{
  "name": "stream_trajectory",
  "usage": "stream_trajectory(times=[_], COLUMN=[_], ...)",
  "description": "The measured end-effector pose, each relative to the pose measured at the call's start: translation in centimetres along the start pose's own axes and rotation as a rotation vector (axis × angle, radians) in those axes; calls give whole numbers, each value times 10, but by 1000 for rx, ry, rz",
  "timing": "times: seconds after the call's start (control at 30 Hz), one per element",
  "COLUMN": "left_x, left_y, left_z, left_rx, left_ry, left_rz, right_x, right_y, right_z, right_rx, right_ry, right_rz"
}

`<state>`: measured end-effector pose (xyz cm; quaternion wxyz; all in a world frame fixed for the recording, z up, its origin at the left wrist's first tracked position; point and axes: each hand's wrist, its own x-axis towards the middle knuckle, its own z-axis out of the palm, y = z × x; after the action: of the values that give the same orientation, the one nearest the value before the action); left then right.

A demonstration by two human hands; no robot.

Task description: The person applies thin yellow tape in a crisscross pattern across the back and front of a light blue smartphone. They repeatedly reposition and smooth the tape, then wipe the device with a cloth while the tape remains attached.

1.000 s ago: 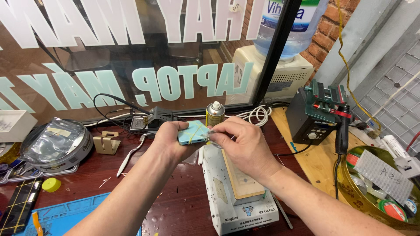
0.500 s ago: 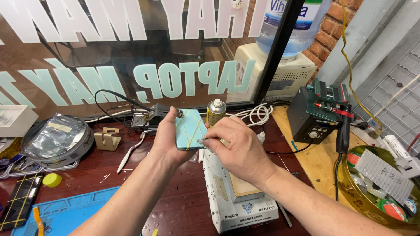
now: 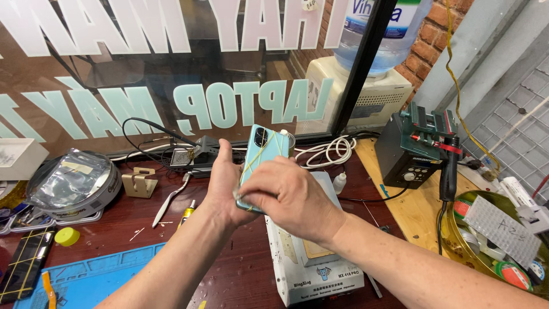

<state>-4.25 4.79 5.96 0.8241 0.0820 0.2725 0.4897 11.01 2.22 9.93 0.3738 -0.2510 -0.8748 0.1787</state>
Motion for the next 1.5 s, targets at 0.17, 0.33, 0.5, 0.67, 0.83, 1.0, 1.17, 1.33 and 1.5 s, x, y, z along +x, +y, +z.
stream_trajectory(times=[0.17,0.33,0.5,0.67,0.83,1.0,1.17,1.33,1.5], left_x=[-1,-3,-2,4,10,14,12,8,8], left_y=[-7,-8,-4,2,3,-4,-10,-16,-19], left_z=[1,-7,-11,-11,-13,-12,-17,-23,-26], left_rx=[99,-78,-108,-90,-98,-44,-90,41,27], left_ry=[-4,-407,-390,-390,-408,-341,-503,-307,-333], left_rz=[-58,-51,-16,5,12,12,-104,-62,-109], right_x=[3,17,12,7,-1,-6,-4,7,3], right_y=[15,37,37,28,16,-6,-12,4,12], right_z=[2,-20,-39,-33,-25,3,13,0,-1], right_rx=[-125,325,376,297,88,-101,-160,-352,-338], right_ry=[28,331,377,320,224,73,31,121,46], right_rz=[-37,615,563,468,343,-43,-78,-64,-97])
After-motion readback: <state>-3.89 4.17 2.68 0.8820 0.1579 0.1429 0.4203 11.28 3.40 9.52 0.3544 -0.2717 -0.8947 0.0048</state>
